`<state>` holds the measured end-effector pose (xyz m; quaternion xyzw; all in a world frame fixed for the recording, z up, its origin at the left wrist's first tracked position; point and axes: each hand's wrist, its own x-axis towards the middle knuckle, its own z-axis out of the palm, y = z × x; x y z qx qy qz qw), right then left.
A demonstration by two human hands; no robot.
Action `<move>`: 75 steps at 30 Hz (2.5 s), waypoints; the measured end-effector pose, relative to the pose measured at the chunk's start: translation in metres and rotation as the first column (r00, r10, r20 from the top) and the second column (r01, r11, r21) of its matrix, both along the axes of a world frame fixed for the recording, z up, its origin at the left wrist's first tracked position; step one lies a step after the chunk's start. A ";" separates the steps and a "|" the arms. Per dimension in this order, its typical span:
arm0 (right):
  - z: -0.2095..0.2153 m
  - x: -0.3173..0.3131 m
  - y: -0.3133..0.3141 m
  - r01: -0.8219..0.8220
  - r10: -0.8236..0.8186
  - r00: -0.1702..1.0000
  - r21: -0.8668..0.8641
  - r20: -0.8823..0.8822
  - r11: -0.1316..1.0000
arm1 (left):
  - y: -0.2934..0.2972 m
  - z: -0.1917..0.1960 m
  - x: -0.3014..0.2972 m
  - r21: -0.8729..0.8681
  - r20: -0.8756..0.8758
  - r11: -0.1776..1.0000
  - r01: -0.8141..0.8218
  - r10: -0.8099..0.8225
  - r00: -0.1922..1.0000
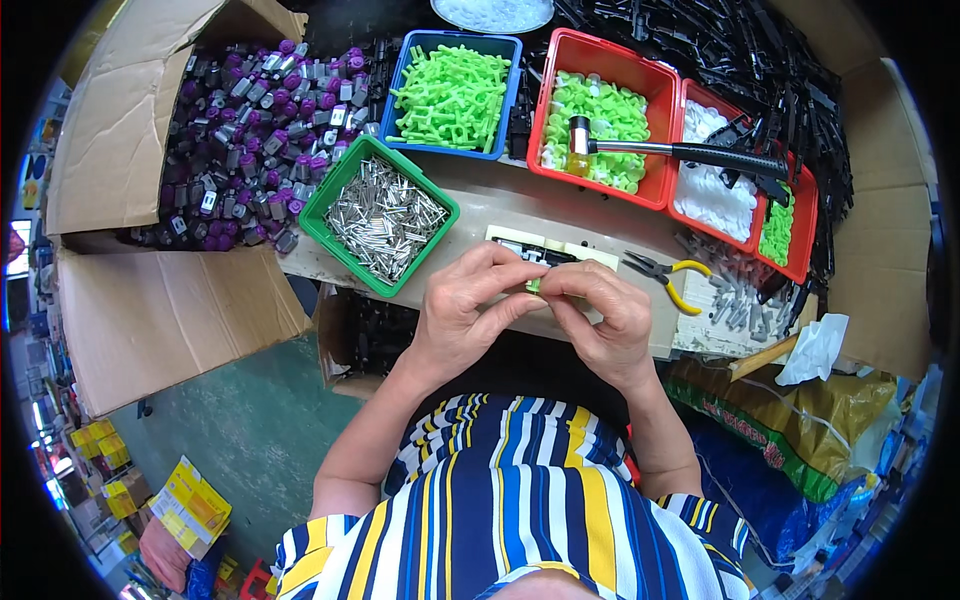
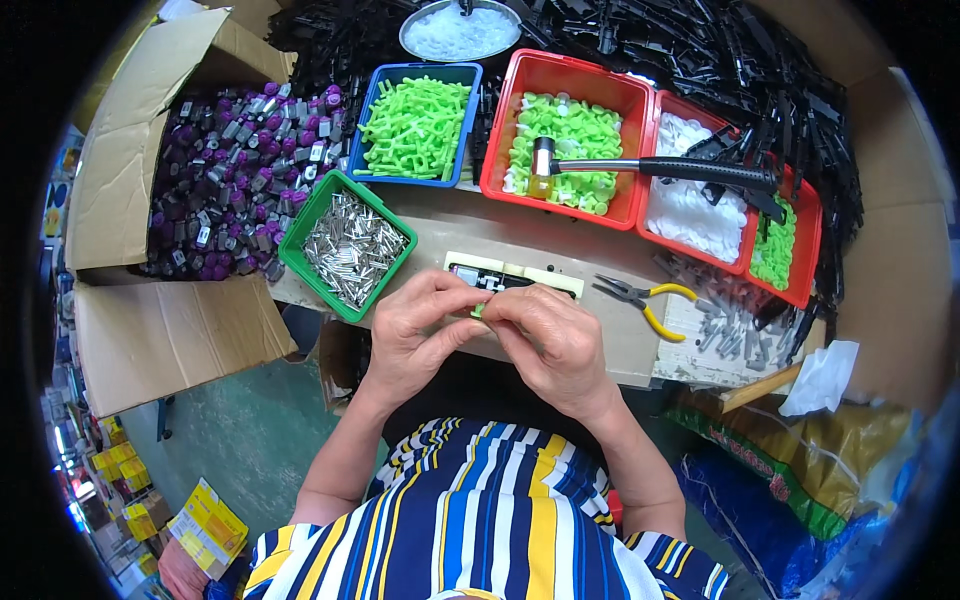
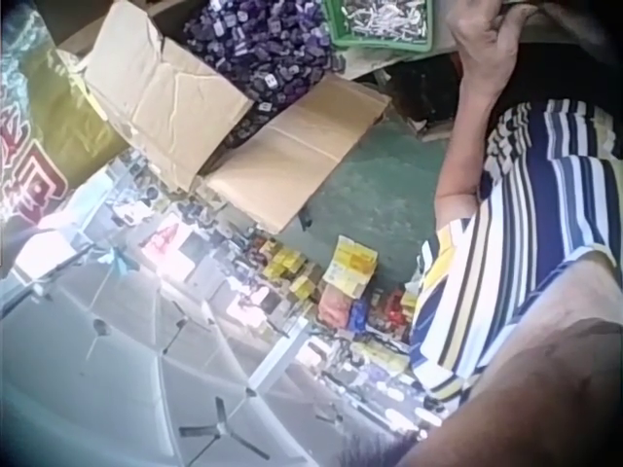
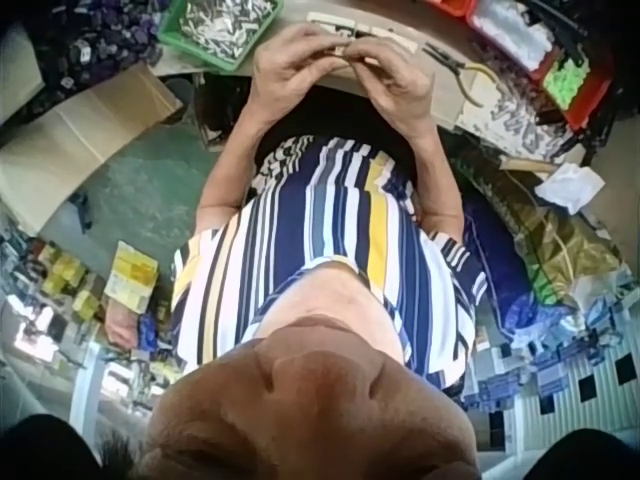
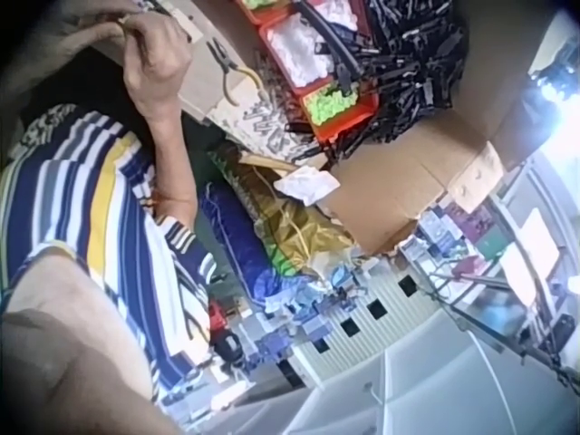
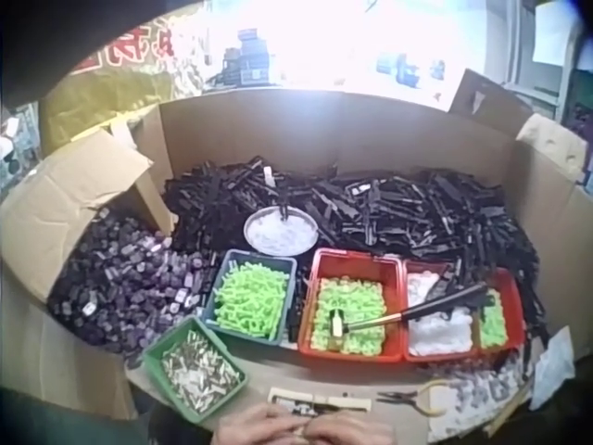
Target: Assembling small components using a jig and small manual tools like a hammer and pliers.
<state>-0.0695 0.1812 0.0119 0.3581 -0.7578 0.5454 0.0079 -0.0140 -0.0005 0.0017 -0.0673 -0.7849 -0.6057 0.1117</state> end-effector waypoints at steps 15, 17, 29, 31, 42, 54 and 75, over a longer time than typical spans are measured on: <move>-0.002 0.003 0.011 0.054 -0.053 0.998 0.061 -0.019 0.997 | 0.006 -0.003 -0.005 -0.078 -0.041 0.997 0.008 -0.012 0.999; -0.002 0.002 0.012 0.061 -0.059 0.998 0.085 -0.025 0.995 | 0.007 -0.004 -0.005 -0.101 -0.032 0.995 -0.011 0.008 0.999; -0.010 -0.015 0.010 0.187 -0.100 0.954 0.301 -0.283 0.935 | 0.006 -0.015 -0.001 -0.447 -0.306 0.857 -0.255 0.121 0.944; -0.012 -0.015 0.010 0.188 -0.102 0.955 0.301 -0.277 0.935 | 0.007 -0.016 0.000 -0.449 -0.309 0.854 -0.261 0.126 0.943; -0.002 -0.019 0.008 0.129 -0.045 0.973 0.374 -0.225 0.918 | 0.014 -0.029 0.004 -0.535 -0.345 0.804 -0.260 0.073 0.936; 0.000 -0.026 0.013 0.092 -0.055 0.992 0.365 -0.111 0.926 | 0.016 -0.037 0.000 -0.675 -0.410 0.680 -0.287 -0.023 0.912; 0.016 -0.045 0.013 -0.080 0.344 0.900 0.674 -0.269 0.735 | 0.010 -0.043 0.002 -0.761 -0.466 0.561 -0.327 -0.122 0.876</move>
